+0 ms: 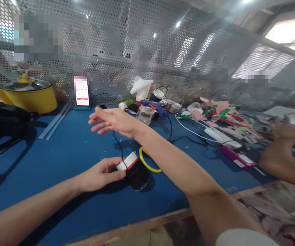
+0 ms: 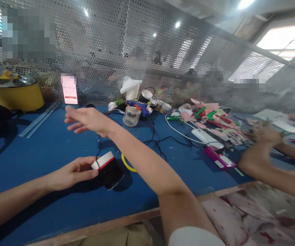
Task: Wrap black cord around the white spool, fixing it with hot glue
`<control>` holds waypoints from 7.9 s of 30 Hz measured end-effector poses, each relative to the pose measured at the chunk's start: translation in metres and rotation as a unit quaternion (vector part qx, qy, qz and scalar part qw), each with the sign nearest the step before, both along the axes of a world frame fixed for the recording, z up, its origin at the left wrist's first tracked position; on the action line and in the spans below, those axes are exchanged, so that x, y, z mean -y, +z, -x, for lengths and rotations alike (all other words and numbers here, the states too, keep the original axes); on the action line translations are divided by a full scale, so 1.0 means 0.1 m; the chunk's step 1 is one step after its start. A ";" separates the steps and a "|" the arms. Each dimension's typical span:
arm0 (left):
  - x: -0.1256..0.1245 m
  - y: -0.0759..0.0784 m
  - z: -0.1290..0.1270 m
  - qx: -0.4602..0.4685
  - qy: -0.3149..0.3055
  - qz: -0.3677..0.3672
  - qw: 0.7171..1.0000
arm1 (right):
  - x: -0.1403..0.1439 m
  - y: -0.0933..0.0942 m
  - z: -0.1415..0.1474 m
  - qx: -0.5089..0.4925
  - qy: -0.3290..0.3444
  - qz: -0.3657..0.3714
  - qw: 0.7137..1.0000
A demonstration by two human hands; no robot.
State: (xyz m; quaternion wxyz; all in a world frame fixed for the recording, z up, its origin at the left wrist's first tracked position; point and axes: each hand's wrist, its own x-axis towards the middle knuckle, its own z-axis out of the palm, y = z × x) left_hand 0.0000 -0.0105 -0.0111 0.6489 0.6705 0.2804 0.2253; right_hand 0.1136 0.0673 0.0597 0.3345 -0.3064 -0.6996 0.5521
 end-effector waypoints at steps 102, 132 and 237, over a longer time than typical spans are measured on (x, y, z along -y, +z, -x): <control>-0.27 -0.09 0.10 -0.130 0.194 -0.203 0.951 | 0.91 -0.45 -0.85 0.356 -0.239 -0.235 0.872; -0.26 -0.07 0.11 -0.141 0.184 -0.224 0.947 | 0.92 -0.44 -0.84 0.348 -0.220 -0.228 0.882; -0.29 -0.04 0.16 -0.133 0.145 -0.232 0.953 | 0.80 -0.36 -0.94 0.268 -0.216 -0.082 0.935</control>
